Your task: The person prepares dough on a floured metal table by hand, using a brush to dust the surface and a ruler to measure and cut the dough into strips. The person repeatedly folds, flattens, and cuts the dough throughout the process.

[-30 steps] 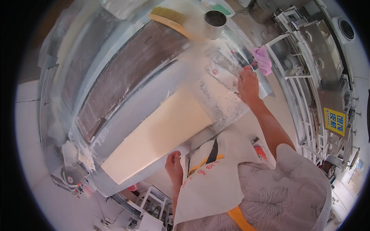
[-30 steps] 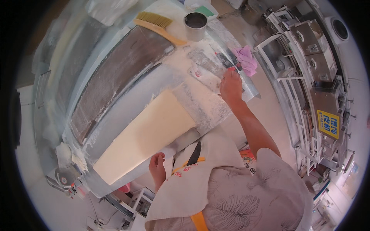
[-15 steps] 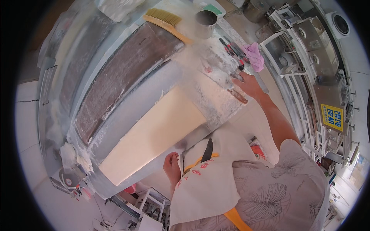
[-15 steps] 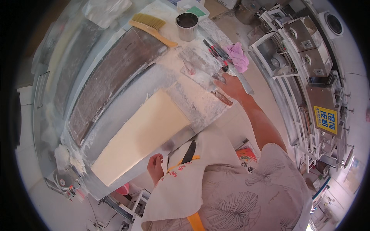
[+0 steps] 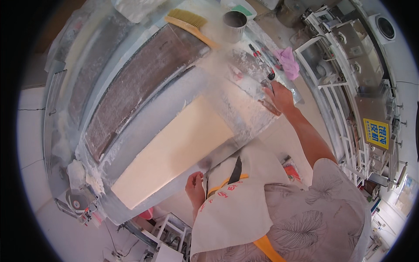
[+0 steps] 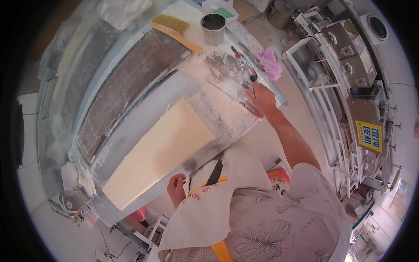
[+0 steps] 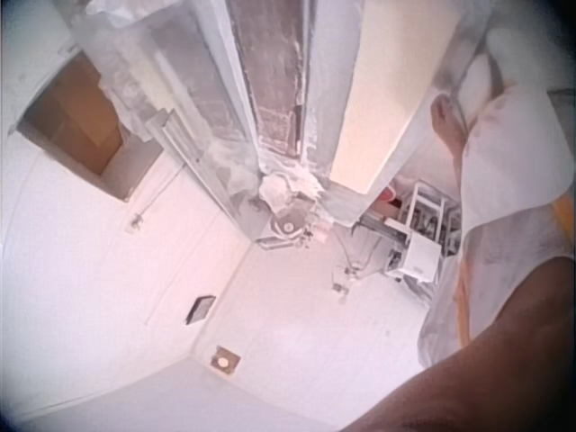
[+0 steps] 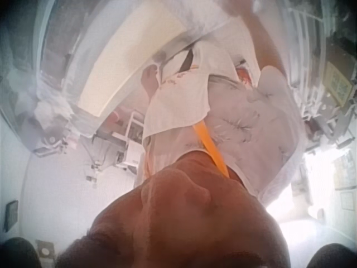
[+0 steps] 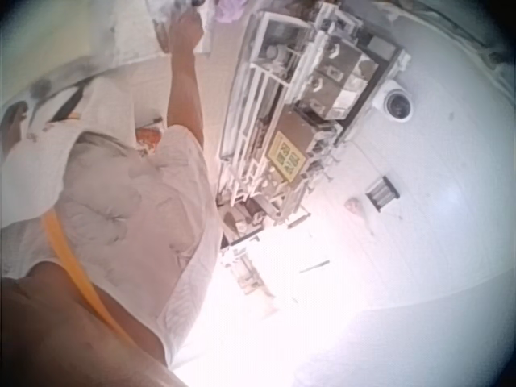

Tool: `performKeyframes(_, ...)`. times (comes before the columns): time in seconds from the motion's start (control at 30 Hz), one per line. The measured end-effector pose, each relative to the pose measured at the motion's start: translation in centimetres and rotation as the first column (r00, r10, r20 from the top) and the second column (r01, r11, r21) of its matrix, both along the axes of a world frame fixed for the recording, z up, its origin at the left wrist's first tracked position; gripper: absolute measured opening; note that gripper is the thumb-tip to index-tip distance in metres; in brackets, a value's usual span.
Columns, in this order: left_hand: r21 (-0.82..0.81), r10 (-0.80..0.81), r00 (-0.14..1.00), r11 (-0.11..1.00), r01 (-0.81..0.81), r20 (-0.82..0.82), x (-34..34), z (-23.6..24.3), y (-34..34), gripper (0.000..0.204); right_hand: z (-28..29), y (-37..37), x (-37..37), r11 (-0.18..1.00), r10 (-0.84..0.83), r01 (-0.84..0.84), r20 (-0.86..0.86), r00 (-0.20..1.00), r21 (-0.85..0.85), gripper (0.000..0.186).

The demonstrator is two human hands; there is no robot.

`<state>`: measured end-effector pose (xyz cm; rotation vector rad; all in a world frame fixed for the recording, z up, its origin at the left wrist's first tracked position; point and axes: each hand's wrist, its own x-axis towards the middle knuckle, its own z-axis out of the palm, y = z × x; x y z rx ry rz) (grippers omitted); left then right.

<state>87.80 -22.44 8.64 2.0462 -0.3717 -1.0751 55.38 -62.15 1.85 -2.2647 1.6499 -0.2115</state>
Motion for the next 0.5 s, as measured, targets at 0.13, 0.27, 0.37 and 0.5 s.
performKeyframes(0.13, 0.033, 0.014, 1.000, 0.999, -0.014, -0.013, 0.0, 0.1, 0.3, 0.020, -0.3, 1.0, 0.3, 0.961, 0.012, -0.027, -0.054, 0.998, -0.274, 0.034)
performKeyframes(0.27, 0.028, 0.014, 1.000, 1.000, -0.014, -0.001, -0.1, -0.5, 0.8, 0.018, 0.7, 5.3, 0.6, 0.982, 0.165, -0.165, -0.012, 0.986, -0.095, 0.035)
performKeyframes(0.37, 0.009, -0.017, 1.000, 1.000, 0.017, 0.004, -0.5, -0.2, 0.1, 0.018, -0.4, 5.6, 0.6, 0.992, 0.128, -0.128, -0.078, 0.989, 0.004, 0.033)
performKeyframes(0.5, -0.021, -0.020, 1.000, 1.000, 0.020, 0.010, -0.5, -0.1, -0.3, 0.018, 1.1, 4.1, 0.9, 0.978, 0.120, -0.129, 0.063, 0.991, 0.163, 0.028)
